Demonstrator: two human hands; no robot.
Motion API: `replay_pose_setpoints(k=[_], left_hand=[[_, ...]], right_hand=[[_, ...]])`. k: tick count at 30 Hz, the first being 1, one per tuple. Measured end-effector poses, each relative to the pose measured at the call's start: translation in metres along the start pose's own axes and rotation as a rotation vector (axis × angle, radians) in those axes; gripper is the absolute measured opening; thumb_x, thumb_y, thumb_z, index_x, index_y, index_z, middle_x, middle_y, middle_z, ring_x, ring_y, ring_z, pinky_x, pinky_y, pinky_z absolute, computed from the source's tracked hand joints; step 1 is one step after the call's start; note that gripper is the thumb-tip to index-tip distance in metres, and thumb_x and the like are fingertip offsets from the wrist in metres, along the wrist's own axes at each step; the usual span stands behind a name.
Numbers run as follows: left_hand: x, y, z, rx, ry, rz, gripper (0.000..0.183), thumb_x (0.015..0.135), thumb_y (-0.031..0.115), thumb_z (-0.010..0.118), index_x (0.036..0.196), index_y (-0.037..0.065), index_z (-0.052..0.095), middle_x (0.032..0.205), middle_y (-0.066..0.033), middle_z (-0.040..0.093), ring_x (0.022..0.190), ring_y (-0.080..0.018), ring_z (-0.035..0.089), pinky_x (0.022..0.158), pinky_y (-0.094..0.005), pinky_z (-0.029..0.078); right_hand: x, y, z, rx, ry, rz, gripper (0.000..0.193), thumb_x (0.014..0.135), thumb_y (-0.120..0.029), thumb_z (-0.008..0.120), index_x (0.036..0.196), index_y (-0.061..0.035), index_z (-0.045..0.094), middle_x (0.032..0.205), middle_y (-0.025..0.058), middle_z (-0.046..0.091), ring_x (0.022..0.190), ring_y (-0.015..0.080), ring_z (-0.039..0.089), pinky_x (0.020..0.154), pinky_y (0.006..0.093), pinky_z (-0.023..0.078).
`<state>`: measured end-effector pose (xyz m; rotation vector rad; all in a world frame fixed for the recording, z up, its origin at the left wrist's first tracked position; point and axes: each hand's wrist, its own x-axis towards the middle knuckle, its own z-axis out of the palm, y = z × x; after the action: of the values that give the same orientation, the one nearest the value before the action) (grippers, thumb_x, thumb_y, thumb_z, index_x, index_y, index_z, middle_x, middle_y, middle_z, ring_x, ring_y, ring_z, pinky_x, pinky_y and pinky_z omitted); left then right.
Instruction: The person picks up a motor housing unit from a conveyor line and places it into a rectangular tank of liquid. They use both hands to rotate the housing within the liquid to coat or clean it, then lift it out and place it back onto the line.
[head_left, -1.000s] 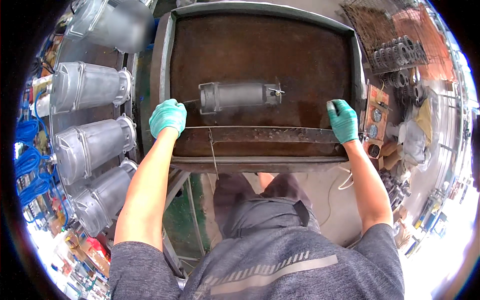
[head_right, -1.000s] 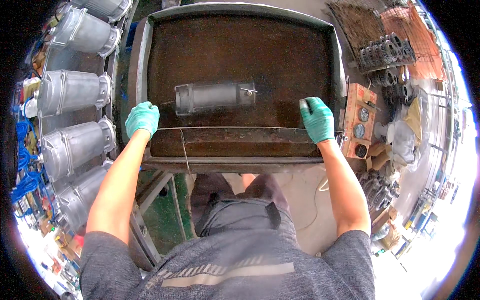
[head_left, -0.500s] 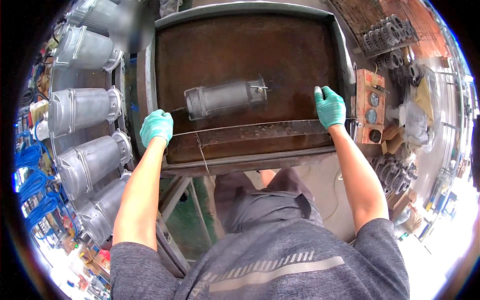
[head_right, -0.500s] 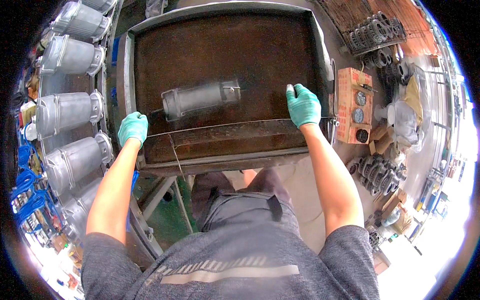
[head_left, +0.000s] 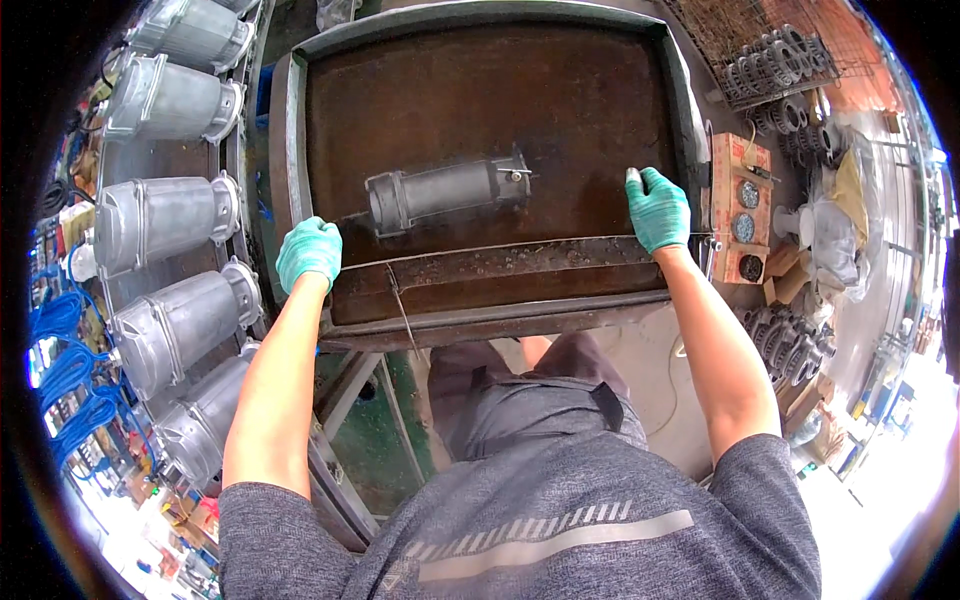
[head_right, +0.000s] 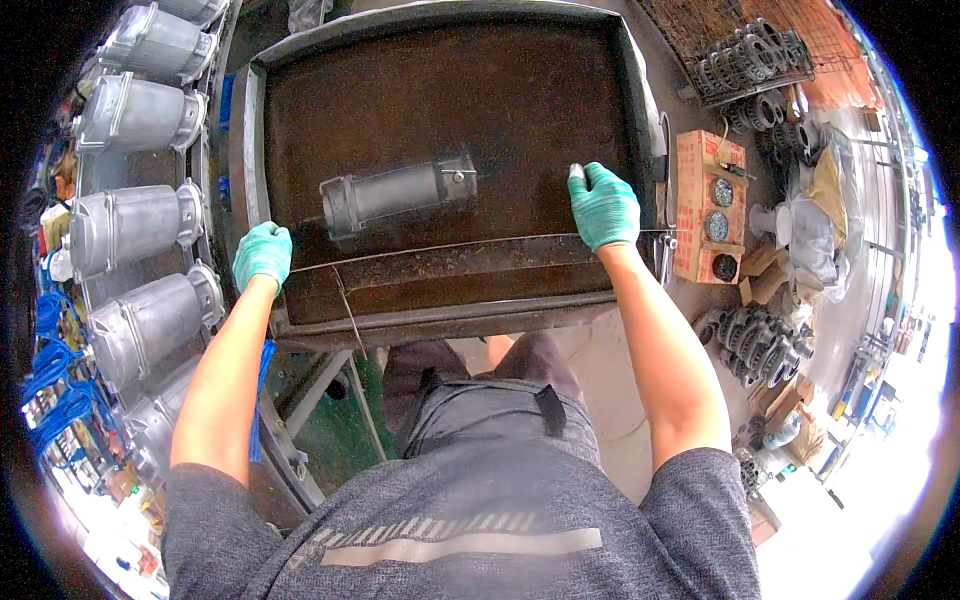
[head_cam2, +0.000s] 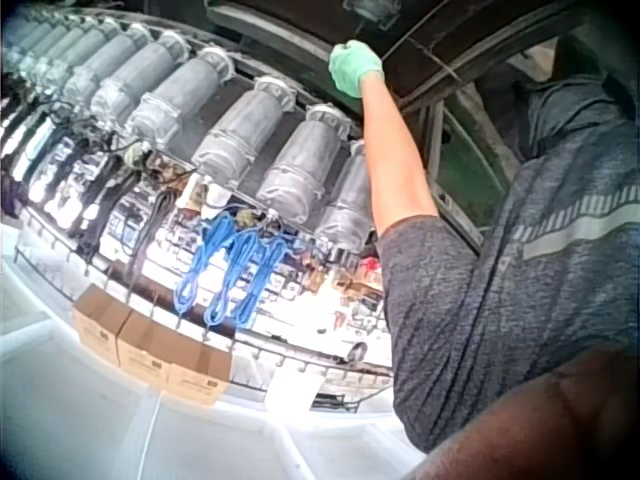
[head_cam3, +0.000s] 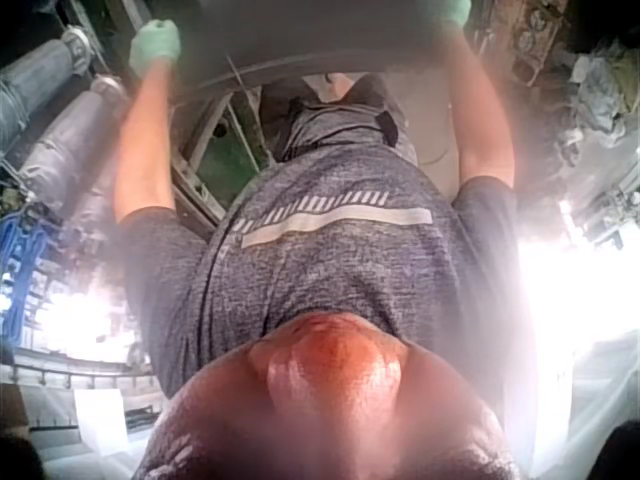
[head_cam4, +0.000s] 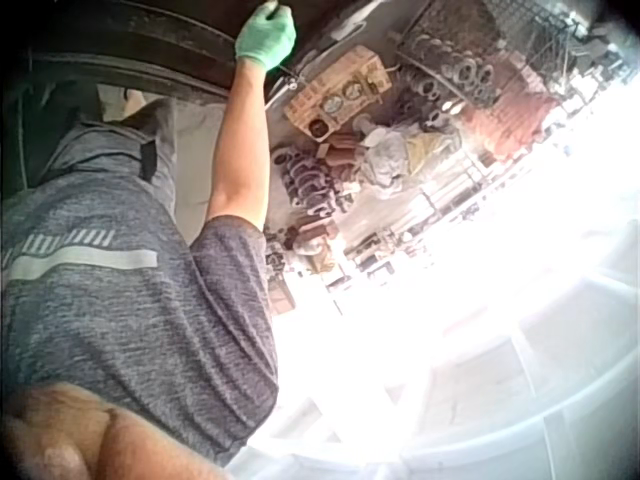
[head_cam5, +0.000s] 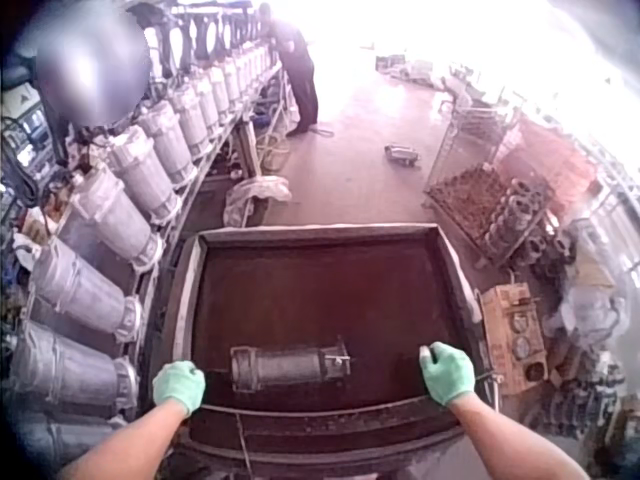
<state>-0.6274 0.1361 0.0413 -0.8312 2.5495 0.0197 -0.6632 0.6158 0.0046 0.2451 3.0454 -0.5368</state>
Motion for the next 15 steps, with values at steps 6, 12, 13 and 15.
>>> replay_pose_setpoints(k=[6, 12, 13, 15], left_hand=[[0.0, -0.002, -0.001, -0.01, 0.005, 0.008, 0.033, 0.094, 0.036, 0.053, 0.109, 0.015, 0.074, 0.12, -0.016, 0.072, 0.112, -0.0401, 0.067, 0.094, -0.051, 0.054], [0.001, -0.006, -0.001, -0.044, 0.001, 0.015, 0.035, 0.094, 0.036, 0.052, 0.111, 0.015, 0.074, 0.122, -0.0162, 0.071, 0.114, -0.0394, 0.067, 0.096, -0.0506, 0.054], [0.0, -0.005, -0.001, -0.049, 0.002, 0.007, 0.035, 0.094, 0.036, 0.052, 0.111, 0.015, 0.074, 0.122, -0.016, 0.071, 0.114, -0.0393, 0.067, 0.096, -0.0506, 0.054], [0.001, -0.006, 0.0, -0.056, 0.002, -0.011, 0.035, 0.094, 0.036, 0.052, 0.111, 0.015, 0.074, 0.122, -0.0157, 0.071, 0.114, -0.039, 0.067, 0.096, -0.0505, 0.054]], right_hand=[[0.003, -0.002, -0.001, 0.013, -0.102, -0.068, 0.037, 0.101, -0.043, 0.06, 0.092, -0.0079, 0.066, 0.088, 0.0234, 0.068, 0.083, 0.0457, 0.066, 0.072, 0.0525, 0.053], [0.018, -0.085, 0.008, -0.192, -0.33, -0.49, 0.038, 0.1, -0.045, 0.061, 0.1, -0.0073, 0.062, 0.101, 0.0193, 0.071, 0.091, 0.0404, 0.069, 0.075, 0.0502, 0.056], [0.022, -0.101, 0.015, -0.26, -0.353, -0.566, 0.038, 0.1, -0.045, 0.061, 0.102, -0.0076, 0.061, 0.106, 0.0182, 0.071, 0.093, 0.0386, 0.07, 0.076, 0.0494, 0.057], [0.027, -0.131, 0.025, -0.398, -0.499, -0.597, 0.036, 0.099, -0.042, 0.061, 0.111, -0.0075, 0.063, 0.114, 0.0166, 0.071, 0.1, 0.0354, 0.071, 0.082, 0.0472, 0.059]])
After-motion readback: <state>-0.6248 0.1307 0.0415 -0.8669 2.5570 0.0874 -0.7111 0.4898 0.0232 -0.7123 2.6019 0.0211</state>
